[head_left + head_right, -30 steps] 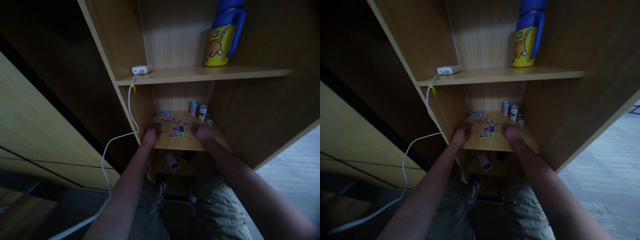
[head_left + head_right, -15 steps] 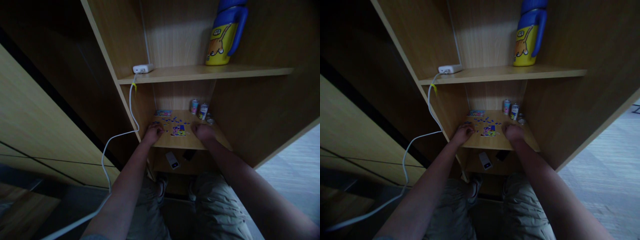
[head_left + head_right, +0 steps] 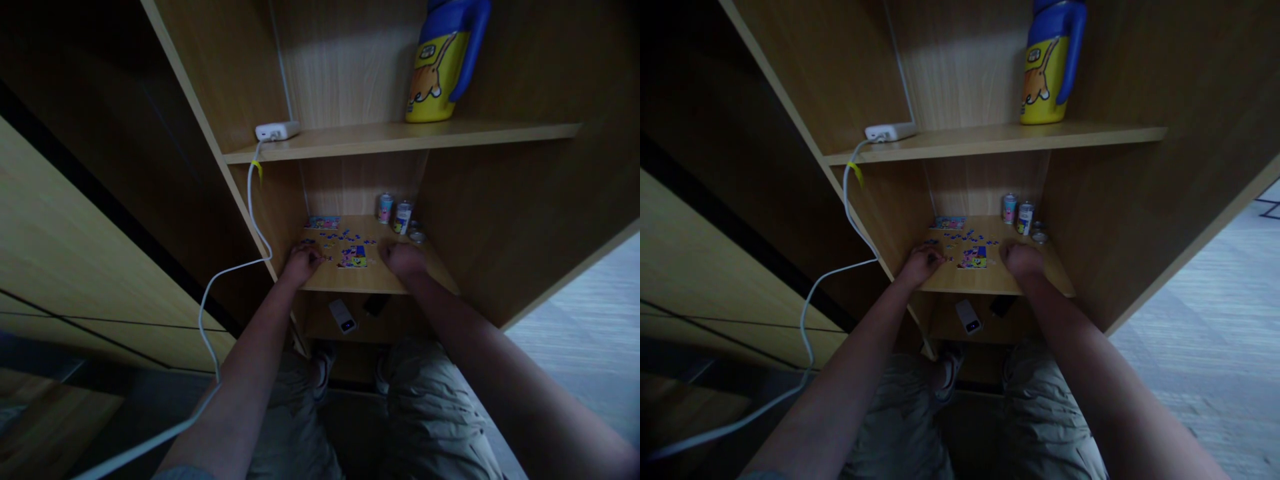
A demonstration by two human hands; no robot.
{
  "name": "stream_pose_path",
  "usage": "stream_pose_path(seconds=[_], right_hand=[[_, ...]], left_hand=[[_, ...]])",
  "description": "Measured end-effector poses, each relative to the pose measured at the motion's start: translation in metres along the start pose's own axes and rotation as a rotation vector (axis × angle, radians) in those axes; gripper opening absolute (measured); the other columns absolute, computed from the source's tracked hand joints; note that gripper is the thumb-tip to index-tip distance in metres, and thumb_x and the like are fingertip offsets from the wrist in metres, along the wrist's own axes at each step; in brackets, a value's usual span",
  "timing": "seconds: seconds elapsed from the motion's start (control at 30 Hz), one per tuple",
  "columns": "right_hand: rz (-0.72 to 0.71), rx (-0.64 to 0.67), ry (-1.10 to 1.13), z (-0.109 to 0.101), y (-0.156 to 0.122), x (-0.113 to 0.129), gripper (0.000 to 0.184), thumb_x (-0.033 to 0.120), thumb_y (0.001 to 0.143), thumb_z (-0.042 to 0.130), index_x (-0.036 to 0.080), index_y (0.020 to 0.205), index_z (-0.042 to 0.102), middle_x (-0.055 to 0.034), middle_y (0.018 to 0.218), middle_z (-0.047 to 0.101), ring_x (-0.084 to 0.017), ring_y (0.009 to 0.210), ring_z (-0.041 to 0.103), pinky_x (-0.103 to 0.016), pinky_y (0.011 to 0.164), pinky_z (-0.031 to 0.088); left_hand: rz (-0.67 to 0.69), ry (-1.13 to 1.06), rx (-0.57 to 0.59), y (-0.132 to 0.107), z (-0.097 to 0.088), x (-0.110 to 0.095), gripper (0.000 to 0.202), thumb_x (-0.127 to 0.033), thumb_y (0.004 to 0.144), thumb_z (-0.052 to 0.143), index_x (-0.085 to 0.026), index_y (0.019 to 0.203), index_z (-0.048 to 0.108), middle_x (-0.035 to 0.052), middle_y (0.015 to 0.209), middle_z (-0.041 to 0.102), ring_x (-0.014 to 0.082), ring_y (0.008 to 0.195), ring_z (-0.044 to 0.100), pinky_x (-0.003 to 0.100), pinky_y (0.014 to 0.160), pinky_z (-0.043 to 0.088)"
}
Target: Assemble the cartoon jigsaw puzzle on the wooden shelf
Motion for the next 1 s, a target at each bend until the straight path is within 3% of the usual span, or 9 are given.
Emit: stream_pose_path(seconds=[0.23,0.37,0.47,0.53,0.67,0.87,1.0], right_hand=[[0.004,0.023,0.016,0.001,0.004,0.0,0.066,0.049,0.116,0.028,0.013,0.119,0.084,-0.0228,0.117,0.082,-0.033,0.107,0.078,-0.043,0.095,0.057],[0.013,0.047,0.011,0.001,0.006,0.001,0.066,0.049,0.116,0.029,0.013,0.119,0.084,-0.0228,0.119,0.081,-0.032,0.108,0.078,-0.042,0.094,0.058],[0.016,0.042,0.0,0.0,0.007,0.0,0.066,0.05,0.116,0.028,0.014,0.12,0.083,-0.0219,0.121,0.081,-0.031,0.11,0.077,-0.039,0.094,0.058],[0.011,0.04,-0.004,-0.001,0.006,0.0,0.067,0.05,0.116,0.027,0.014,0.121,0.083,-0.0215,0.12,0.081,-0.03,0.109,0.077,-0.039,0.093,0.058],[-0.013,0.048,-0.001,0.0,0.006,0.001,0.064,0.049,0.115,0.029,0.016,0.12,0.084,-0.0202,0.121,0.082,-0.03,0.107,0.078,-0.038,0.093,0.056],[-0.042,0.013,-0.003,0.0,0.004,0.001,0.064,0.051,0.115,0.029,0.017,0.117,0.083,-0.0184,0.117,0.082,-0.029,0.103,0.077,-0.035,0.088,0.054],[-0.232,-0.079,0.116,-0.007,-0.002,0.01,0.052,0.051,0.114,0.037,0.021,0.119,0.079,-0.0127,0.12,0.081,-0.026,0.109,0.073,-0.031,0.094,0.051]], left_hand=[[-0.019,-0.167,-0.028,-0.006,-0.016,-0.011,0.01,-0.03,0.096,0.076,-0.022,0.09,0.073,0.0055,0.095,0.08,0.0248,0.095,0.073,0.04,0.095,0.057],[-0.005,-0.317,0.047,-0.004,-0.004,-0.033,0.014,-0.037,0.096,0.077,-0.023,0.098,0.075,0.0028,0.096,0.081,0.0208,0.088,0.074,0.034,0.084,0.059],[0.035,-0.355,0.163,-0.006,0.015,-0.049,0.011,-0.034,0.095,0.076,-0.023,0.098,0.077,0.0022,0.096,0.083,0.0201,0.088,0.076,0.033,0.084,0.06],[0.025,-0.363,0.159,-0.007,0.021,-0.05,0.01,-0.032,0.096,0.074,-0.023,0.097,0.078,0.0024,0.096,0.083,0.0204,0.089,0.077,0.034,0.086,0.061],[-0.033,-0.399,0.077,-0.009,0.019,-0.04,0.01,-0.031,0.098,0.073,-0.023,0.1,0.078,0.0028,0.101,0.084,0.0215,0.094,0.078,0.036,0.091,0.062],[0.001,-0.347,0.094,-0.01,0.018,-0.046,0.012,-0.028,0.1,0.067,-0.023,0.099,0.078,0.0035,0.102,0.085,0.0225,0.096,0.078,0.037,0.092,0.061],[0.005,-0.322,0.079,-0.01,0.017,-0.049,0.014,-0.026,0.101,0.065,-0.022,0.099,0.078,0.0031,0.101,0.085,0.0223,0.093,0.078,0.036,0.088,0.061]])
Point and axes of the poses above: each hand's wrist, its own y-axis towards the middle knuckle, its own z-axis out of the palm, x = y × z, the point moved 7 cm from there along y, towards the middle knuckle
